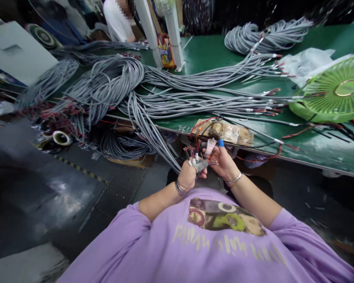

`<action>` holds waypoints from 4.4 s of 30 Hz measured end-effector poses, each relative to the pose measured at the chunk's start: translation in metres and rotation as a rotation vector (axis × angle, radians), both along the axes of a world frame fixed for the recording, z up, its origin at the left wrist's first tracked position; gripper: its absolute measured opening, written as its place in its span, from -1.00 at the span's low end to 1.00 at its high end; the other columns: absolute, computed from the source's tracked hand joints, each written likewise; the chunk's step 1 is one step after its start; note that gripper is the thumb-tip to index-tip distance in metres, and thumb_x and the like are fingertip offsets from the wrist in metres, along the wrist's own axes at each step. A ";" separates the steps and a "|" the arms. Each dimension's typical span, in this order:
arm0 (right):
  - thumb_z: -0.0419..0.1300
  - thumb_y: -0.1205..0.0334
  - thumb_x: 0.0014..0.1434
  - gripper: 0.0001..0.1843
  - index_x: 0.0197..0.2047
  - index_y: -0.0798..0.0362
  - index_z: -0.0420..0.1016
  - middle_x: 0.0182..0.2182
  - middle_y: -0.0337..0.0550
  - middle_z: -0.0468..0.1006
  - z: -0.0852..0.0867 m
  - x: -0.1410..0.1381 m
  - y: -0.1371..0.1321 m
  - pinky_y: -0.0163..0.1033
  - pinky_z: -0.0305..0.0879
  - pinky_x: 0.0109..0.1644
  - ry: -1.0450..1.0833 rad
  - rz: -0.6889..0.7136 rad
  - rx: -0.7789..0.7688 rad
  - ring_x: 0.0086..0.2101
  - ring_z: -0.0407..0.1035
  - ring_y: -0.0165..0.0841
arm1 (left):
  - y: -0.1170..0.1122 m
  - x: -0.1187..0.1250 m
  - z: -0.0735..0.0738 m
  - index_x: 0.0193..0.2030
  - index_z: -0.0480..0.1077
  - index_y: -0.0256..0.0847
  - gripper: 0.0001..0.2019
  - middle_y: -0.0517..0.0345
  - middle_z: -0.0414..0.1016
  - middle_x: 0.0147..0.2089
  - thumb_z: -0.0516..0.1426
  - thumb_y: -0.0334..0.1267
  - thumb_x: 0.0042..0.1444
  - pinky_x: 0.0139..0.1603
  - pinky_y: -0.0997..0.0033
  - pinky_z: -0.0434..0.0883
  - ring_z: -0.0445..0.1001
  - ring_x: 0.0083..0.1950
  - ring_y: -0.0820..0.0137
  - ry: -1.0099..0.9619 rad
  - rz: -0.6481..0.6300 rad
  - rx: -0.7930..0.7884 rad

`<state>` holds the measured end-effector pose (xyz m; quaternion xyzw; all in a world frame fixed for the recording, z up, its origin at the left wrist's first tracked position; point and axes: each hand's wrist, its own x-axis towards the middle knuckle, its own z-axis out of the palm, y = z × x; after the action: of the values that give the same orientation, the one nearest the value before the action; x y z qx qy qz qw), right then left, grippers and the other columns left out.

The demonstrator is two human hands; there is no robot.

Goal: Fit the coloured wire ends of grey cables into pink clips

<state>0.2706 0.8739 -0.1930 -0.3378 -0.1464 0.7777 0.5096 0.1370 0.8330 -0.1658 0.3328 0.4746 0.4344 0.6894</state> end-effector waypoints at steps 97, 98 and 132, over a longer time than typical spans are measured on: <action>0.50 -0.01 -0.16 -0.57 -0.37 0.09 0.49 -0.53 -0.27 0.46 -0.002 0.013 -0.030 -0.35 0.22 -0.44 -0.481 0.090 0.278 -0.52 0.26 -0.50 | 0.001 -0.004 -0.011 -0.50 0.38 -0.32 -0.50 0.11 0.47 -0.60 0.36 0.13 -0.22 -0.57 0.49 0.39 0.45 -0.62 0.43 0.036 -0.001 -0.012; 0.50 0.01 -0.15 -0.59 -0.41 0.09 0.46 -0.56 -0.30 0.43 -0.003 0.009 -0.032 -0.36 0.17 -0.47 -0.476 0.016 0.282 -0.55 0.22 -0.52 | 0.000 -0.004 -0.012 -0.51 0.39 -0.32 -0.51 0.09 0.48 -0.59 0.36 0.12 -0.21 -0.57 0.49 0.39 0.46 -0.60 0.42 0.037 -0.016 -0.005; 0.33 -0.31 -0.04 -0.45 -0.40 0.05 0.42 -0.45 -0.21 0.49 -0.007 0.028 -0.005 -0.36 0.24 -0.48 -0.199 0.129 0.098 -0.54 0.22 -0.50 | -0.003 -0.005 0.001 -0.41 0.38 -0.28 -0.52 0.20 0.45 -0.61 0.40 0.06 -0.28 -0.59 0.51 0.41 0.41 -0.63 0.48 -0.124 0.055 -0.043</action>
<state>0.2990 0.8693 -0.2002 -0.3780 -0.2555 0.7632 0.4574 0.1317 0.8296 -0.1650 0.2771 0.4491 0.4625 0.7125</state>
